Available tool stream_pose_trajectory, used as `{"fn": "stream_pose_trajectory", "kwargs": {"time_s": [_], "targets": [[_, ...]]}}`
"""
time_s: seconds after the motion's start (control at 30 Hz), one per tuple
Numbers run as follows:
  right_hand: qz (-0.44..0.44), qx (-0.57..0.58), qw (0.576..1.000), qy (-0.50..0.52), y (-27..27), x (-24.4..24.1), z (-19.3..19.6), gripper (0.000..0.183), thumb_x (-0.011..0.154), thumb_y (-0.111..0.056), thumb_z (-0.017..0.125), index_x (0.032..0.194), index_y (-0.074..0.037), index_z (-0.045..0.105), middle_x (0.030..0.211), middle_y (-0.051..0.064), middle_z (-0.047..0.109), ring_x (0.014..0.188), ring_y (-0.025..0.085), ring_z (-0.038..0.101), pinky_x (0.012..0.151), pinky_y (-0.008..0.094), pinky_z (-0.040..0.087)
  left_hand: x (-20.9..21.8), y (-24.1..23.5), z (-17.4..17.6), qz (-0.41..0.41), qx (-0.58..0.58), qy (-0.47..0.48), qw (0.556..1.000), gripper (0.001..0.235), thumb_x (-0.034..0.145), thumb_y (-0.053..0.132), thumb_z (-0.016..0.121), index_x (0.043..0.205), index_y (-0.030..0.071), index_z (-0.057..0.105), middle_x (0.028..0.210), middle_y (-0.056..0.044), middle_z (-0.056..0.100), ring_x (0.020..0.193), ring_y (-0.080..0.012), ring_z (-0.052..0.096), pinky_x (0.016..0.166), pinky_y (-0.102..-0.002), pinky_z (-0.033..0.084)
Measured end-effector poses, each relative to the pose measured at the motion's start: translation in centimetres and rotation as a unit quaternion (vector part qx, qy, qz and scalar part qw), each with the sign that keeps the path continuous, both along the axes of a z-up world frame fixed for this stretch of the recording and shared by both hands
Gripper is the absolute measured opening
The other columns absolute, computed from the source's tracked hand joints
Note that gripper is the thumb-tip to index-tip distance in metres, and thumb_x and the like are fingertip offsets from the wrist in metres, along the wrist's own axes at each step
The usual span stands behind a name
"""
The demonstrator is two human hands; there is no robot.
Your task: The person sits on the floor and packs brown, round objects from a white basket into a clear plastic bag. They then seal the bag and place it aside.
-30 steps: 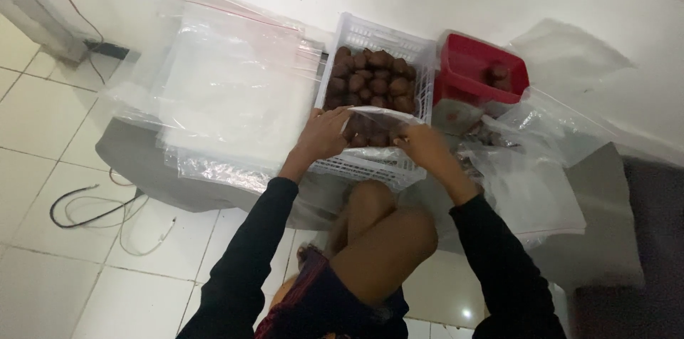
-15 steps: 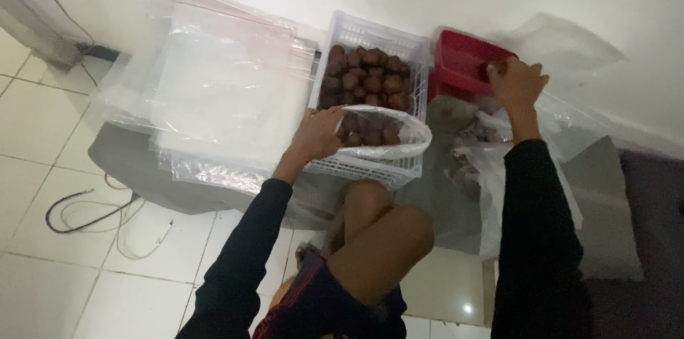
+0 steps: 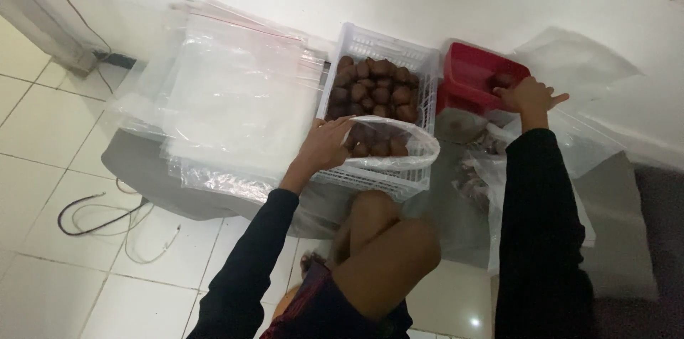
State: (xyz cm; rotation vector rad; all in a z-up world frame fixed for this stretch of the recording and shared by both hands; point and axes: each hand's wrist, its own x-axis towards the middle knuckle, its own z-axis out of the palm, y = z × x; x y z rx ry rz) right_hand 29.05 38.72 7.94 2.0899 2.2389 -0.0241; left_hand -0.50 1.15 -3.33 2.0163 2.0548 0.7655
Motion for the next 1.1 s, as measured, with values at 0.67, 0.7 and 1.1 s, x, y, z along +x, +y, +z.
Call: {"fn": "stream_pose_trajectory", "kwargs": {"time_s": [0.67,0.7,1.1], "targets": [[0.278,0.084,0.931,0.22,-11.8,-1.5,6.5,0.047,0.116,-0.049,0.052,0.125,-0.006,0.069,0.104,0.027,0.071,0.095,0.045,0.069,0.078,0.054,0.053,0.5,-1.0,2.4,0.018,-0.061,-0.038,0.997,0.065,0.086,0.014,0.057,0.15,0.013,0.048,0.15,-0.009,0.054,0.125,-0.0265,0.063,0.114,-0.05,0.033],[0.306,0.008,0.909,0.283,-17.1,-3.7,10.0,0.048,0.116,-0.047,0.05,0.125,-0.004,0.068,0.111,0.028,0.068,0.106,0.047,0.066,0.088,0.058,0.05,0.4,-0.9,2.0,0.018,-0.059,-0.035,0.997,0.064,0.086,0.013,0.057,0.149,0.013,0.048,0.149,-0.009,0.054,0.125,-0.0263,0.062,0.114,-0.05,0.033],[0.47,-0.14,0.871,0.031,-24.1,-6.0,1.3,0.049,0.105,-0.031,0.05,0.144,-0.002,0.053,0.13,0.029,0.065,0.107,0.05,0.068,0.09,0.059,0.054,0.6,-1.1,2.7,0.015,-0.061,-0.015,0.998,0.066,0.083,0.014,0.055,0.148,0.011,0.049,0.146,-0.011,0.056,0.125,-0.0252,0.063,0.112,-0.049,0.034]]}}
